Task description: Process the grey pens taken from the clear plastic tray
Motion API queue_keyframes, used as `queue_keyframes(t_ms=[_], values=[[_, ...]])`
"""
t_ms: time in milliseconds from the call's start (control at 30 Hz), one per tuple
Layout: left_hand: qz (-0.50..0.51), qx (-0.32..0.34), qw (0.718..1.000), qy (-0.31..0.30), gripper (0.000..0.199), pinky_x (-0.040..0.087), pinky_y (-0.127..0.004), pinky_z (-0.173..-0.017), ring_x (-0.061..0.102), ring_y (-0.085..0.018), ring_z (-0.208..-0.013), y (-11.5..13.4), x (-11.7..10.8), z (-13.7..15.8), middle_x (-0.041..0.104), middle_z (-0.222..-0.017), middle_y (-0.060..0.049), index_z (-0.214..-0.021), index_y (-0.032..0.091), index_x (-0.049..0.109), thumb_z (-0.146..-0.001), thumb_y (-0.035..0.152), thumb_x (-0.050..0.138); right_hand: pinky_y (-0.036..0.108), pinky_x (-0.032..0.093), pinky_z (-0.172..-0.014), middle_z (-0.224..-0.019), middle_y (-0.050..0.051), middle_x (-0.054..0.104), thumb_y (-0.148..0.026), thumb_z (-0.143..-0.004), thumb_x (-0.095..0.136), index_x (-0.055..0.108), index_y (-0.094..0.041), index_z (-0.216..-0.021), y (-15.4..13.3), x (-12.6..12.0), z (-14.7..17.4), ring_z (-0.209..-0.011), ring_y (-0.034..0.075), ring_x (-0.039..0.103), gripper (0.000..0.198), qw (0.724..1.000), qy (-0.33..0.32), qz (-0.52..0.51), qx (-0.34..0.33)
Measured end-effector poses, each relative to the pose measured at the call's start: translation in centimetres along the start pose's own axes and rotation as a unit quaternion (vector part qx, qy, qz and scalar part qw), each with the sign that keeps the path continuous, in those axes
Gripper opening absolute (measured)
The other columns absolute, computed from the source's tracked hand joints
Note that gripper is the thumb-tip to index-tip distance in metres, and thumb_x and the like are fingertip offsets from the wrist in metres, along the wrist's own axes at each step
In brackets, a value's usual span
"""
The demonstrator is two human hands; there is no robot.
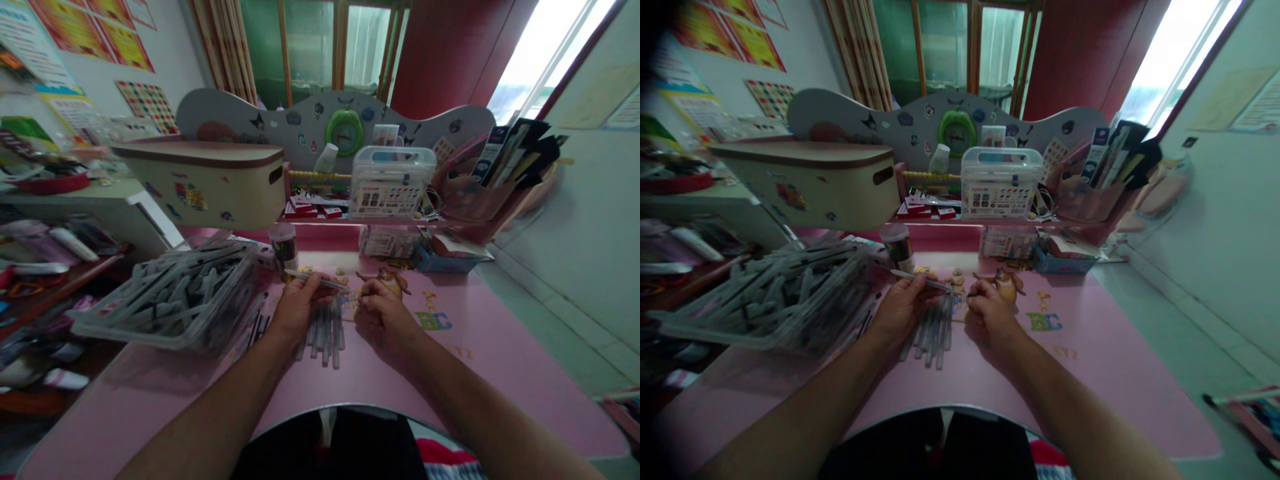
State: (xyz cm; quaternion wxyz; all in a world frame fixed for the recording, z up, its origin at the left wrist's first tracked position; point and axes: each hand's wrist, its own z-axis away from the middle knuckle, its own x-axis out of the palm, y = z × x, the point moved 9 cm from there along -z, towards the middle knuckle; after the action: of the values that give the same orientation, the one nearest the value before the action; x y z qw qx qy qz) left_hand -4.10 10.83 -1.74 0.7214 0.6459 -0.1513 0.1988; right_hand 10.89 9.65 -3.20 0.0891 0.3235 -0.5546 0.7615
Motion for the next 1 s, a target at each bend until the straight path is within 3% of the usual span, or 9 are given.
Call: queue_keyframes(t_ms=[100, 233, 367, 467, 600, 667, 800, 867, 1000], values=[[-0.052, 0.033, 0.998, -0.015, 0.033, 0.053, -0.022, -0.058, 0.072, -0.017, -0.07, 0.5, 0.3, 0.4, 0.077, -0.081, -0.009, -0.084, 0.014, 0.072, -0.079, 0.046, 0.076, 0.014, 0.009, -0.035, -0.063, -0.007, 0.055, -0.019, -0.062, 0.066, 0.047, -0.023, -0.084, 0.8, 0.7, 0.2, -0.038, 0.004, 0.025, 0.029, 0.994, -0.047, -0.057, 0.081], [-0.106, 0.055, 0.992, -0.05, 0.031, 0.053, -0.024, -0.067, 0.071, -0.018, -0.075, 0.6, 1.5, 1.3, 0.076, -0.084, -0.009, -0.085, 0.014, 0.073, -0.084, 0.046, 0.071, 0.014, 0.009, -0.035, -0.055, -0.007, 0.048, -0.034, -0.073, 0.072, 0.05, -0.02, -0.077, 2.2, 1.0, 0.7, -0.039, 0.003, 0.023, 0.026, 0.985, -0.061, -0.033, 0.157], [0.011, 0.082, 0.996, -0.014, 0.029, 0.055, -0.031, -0.081, 0.072, -0.02, -0.086, 1.5, 0.7, 0.8, 0.076, -0.09, -0.008, -0.085, 0.015, 0.07, -0.088, 0.044, 0.068, 0.014, 0.012, -0.034, -0.046, -0.011, 0.037, -0.03, -0.071, 0.078, 0.048, -0.019, -0.068, 1.8, 0.4, 0.6, -0.037, 0.002, 0.02, 0.032, 0.991, -0.039, 0.017, 0.124], [0.163, 0.07, 0.983, 0.056, 0.02, 0.057, -0.038, -0.085, 0.072, -0.02, -0.087, 2.1, -1.2, -0.2, 0.073, -0.087, -0.006, -0.084, 0.017, 0.065, -0.092, 0.035, 0.062, 0.015, 0.011, -0.033, -0.042, -0.011, 0.033, -0.024, -0.066, 0.076, 0.042, -0.021, -0.061, 0.9, -1.4, 0.2, -0.036, 0.002, 0.018, 0.034, 0.994, 0.04, -0.001, 0.099], [0.227, 0.034, 0.965, 0.123, 0.016, 0.053, -0.021, -0.061, 0.057, -0.007, -0.054, 2.1, -2.5, -0.4, 0.064, -0.072, -0.002, -0.085, 0.014, 0.063, -0.096, 0.019, 0.052, 0.014, 0.011, -0.032, -0.041, -0.013, 0.028, -0.028, -0.07, 0.072, 0.04, -0.023, -0.063, -1.0, -3.2, -0.2, -0.035, 0.003, 0.016, 0.033, 0.991, 0.131, -0.016, 0.017], [0.194, 0.008, 0.977, 0.085, 0.004, 0.044, -0.016, -0.05, 0.05, -0.005, -0.05, 1.6, -1.3, 0.0, 0.062, -0.073, -0.001, -0.09, 0.013, 0.065, -0.09, 0.015, 0.062, 0.014, 0.012, -0.032, -0.042, -0.013, 0.03, -0.033, -0.073, 0.073, 0.047, -0.022, -0.068, -1.3, -2.7, -0.2, -0.035, 0.004, 0.017, 0.029, 0.992, 0.128, 0.001, -0.018], [0.097, -0.092, 0.99, -0.048, 0.025, 0.042, -0.014, -0.049, 0.055, -0.006, -0.059, -1.5, 3.0, 1.8, 0.064, -0.082, -0.002, -0.093, 0.013, 0.068, -0.074, 0.017, 0.082, 0.017, 0.028, -0.038, -0.053, -0.008, 0.047, -0.031, -0.071, 0.079, 0.056, -0.02, -0.072, -0.8, 0.3, 0.8, -0.043, 0.006, 0.036, 0.026, 0.99, 0.087, 0.072, -0.079], [0.087, -0.104, 0.99, -0.045, 0.019, 0.043, -0.015, -0.05, 0.057, -0.008, -0.062, -2.3, 3.5, 2.4, 0.064, -0.08, -0.002, -0.086, 0.013, 0.067, -0.077, 0.022, 0.081, 0.02, 0.037, -0.046, -0.071, -0.002, 0.06, -0.028, -0.072, 0.077, 0.059, -0.02, -0.078, 0.1, 2.1, 1.2, -0.056, 0.009, 0.05, 0.021, 0.995, 0.035, 0.065, -0.063], [0.154, -0.115, 0.981, 0.01, 0.028, 0.055, -0.025, -0.061, 0.064, -0.014, -0.069, -2.1, 2.8, 2.4, 0.062, -0.073, -0.004, -0.07, 0.015, 0.057, -0.095, 0.026, 0.058, 0.02, 0.023, -0.04, -0.062, -0.009, 0.045, -0.011, -0.062, 0.059, 0.057, -0.025, -0.088, 0.2, 1.4, 1.4, -0.043, 0.007, 0.034, 0.03, 0.996, 0.06, 0.053, -0.044]])
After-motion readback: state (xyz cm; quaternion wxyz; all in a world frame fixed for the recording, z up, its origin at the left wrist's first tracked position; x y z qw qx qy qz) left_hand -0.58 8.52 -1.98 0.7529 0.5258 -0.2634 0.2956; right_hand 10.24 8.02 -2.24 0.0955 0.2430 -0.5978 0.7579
